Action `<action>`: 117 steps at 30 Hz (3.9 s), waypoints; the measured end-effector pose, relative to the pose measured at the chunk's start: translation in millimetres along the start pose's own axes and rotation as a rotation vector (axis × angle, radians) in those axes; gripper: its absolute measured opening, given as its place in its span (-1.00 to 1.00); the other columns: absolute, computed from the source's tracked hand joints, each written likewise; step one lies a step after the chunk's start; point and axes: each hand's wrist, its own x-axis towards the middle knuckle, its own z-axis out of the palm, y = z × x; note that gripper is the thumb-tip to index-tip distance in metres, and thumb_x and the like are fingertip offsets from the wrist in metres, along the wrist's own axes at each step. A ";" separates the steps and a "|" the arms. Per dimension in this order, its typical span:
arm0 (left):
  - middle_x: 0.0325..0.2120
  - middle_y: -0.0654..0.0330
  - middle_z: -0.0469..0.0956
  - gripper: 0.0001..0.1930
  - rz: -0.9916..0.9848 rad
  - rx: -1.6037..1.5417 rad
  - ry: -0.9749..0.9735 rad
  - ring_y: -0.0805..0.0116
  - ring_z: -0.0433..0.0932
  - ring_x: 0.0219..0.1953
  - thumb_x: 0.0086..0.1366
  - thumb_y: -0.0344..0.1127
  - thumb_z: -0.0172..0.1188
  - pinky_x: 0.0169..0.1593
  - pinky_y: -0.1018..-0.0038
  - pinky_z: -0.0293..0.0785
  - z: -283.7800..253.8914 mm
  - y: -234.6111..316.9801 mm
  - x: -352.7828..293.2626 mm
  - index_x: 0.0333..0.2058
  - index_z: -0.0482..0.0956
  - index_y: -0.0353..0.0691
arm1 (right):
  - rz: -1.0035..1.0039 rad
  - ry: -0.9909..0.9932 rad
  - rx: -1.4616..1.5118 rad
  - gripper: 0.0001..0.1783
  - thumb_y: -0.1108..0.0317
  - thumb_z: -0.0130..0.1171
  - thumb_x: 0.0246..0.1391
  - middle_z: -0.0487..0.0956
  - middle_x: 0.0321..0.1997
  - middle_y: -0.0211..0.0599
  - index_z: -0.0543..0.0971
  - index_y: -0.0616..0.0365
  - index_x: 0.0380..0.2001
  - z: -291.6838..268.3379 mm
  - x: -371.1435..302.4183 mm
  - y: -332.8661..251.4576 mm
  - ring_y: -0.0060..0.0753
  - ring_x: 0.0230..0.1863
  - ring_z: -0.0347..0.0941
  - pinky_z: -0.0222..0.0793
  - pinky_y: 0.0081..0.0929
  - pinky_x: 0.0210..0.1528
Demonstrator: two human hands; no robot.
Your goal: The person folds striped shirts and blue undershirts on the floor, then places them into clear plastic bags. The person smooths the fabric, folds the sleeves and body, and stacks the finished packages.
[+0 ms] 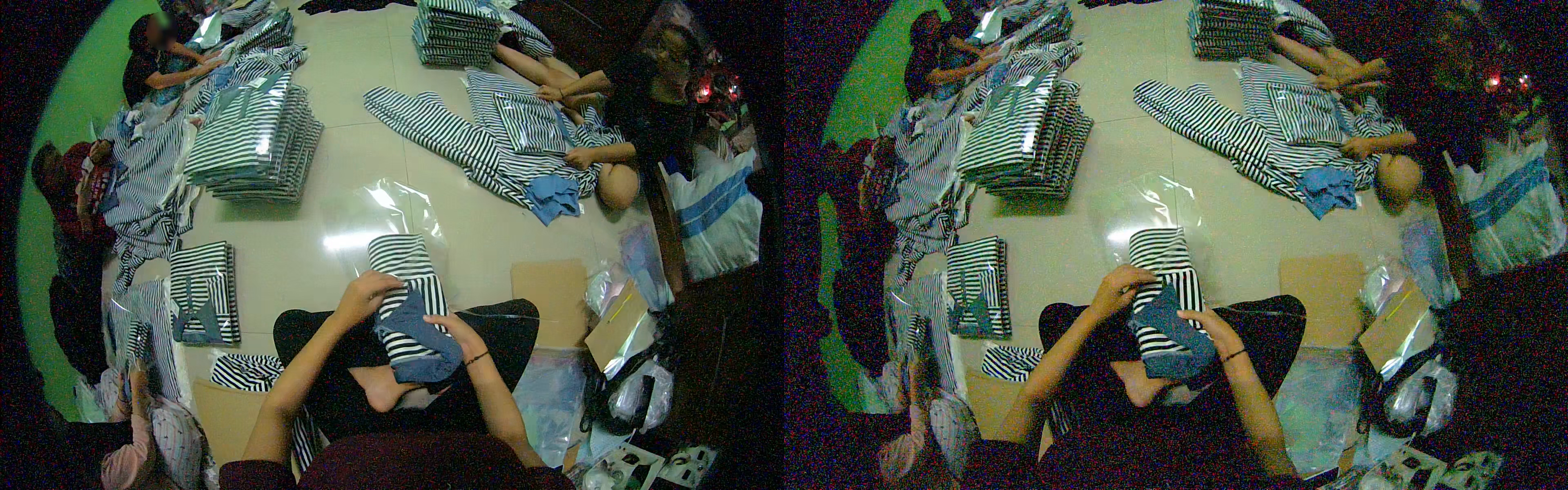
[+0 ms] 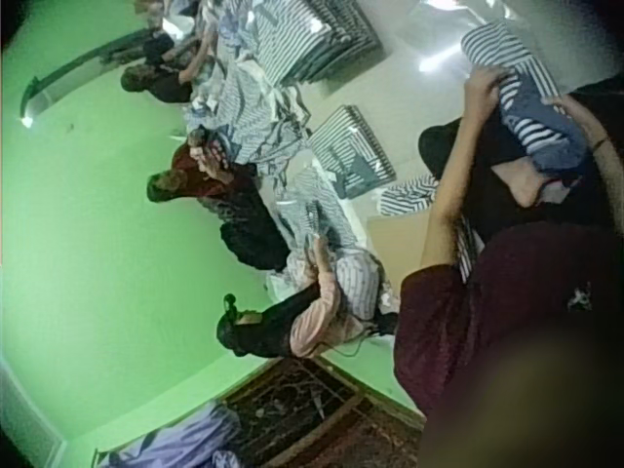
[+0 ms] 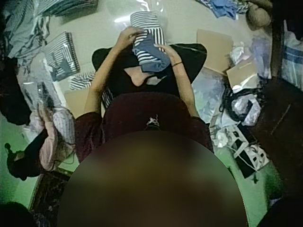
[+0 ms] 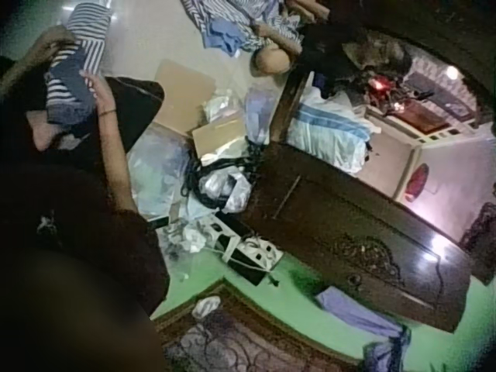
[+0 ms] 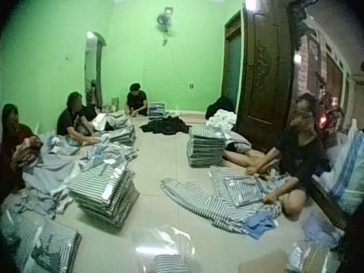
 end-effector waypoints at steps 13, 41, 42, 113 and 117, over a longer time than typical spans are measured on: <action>-0.09 0.08 0.23 -0.32 -0.250 -0.366 0.328 0.29 0.27 -0.09 -0.08 -0.42 0.18 -0.09 0.40 0.24 -30.1 25.9 -38.6 0.03 0.06 -0.20 | -0.576 0.293 -0.414 -0.45 0.22 0.28 -0.36 0.47 -0.36 -0.26 0.35 0.25 -0.25 76.1 35.6 8.2 -0.40 -0.35 0.39 0.30 -0.48 -0.25; -0.12 -0.02 0.27 -0.22 -0.347 -0.807 0.458 0.25 0.32 -0.14 -0.15 -0.38 0.23 -0.11 0.44 0.26 -89.9 77.6 54.5 0.05 -0.03 -0.25 | -0.763 0.124 -0.437 -0.44 0.36 0.29 -0.43 0.46 -0.36 -0.38 0.35 0.19 -0.23 76.2 4.0 -115.5 -0.52 -0.35 0.37 0.30 -0.55 -0.24; -0.13 -0.01 0.28 -0.21 -0.366 -0.883 0.459 0.26 0.32 -0.14 -0.15 -0.38 0.24 -0.12 0.44 0.26 -79.9 66.0 50.1 0.04 -0.02 -0.26 | -0.772 0.031 -0.378 -0.41 0.31 0.32 -0.44 0.46 -0.36 -0.39 0.34 0.19 -0.22 66.3 9.6 -110.3 -0.52 -0.34 0.37 0.29 -0.52 -0.21; -0.09 0.07 0.21 -0.46 -0.431 0.019 1.236 0.18 0.18 -0.05 -0.04 -0.25 0.13 0.03 0.22 0.03 50.9 36.9 52.2 -0.07 0.19 -0.27 | -0.654 0.591 -1.325 -0.06 0.39 0.20 -0.34 0.47 -0.43 0.01 -0.07 -0.20 0.13 52.2 25.8 -57.8 0.05 -0.49 0.38 0.31 -0.25 -0.46; -0.16 0.13 0.25 -0.42 -0.848 -1.094 0.549 0.30 0.23 -0.12 0.03 -0.06 0.09 -0.04 0.33 0.16 62.0 -7.9 9.3 -0.07 0.17 -0.31 | -0.716 0.553 -1.341 -0.16 0.45 0.15 -0.33 0.45 -0.47 0.04 0.04 -0.06 0.10 58.3 30.1 -70.9 0.07 -0.43 0.38 0.27 -0.23 -0.43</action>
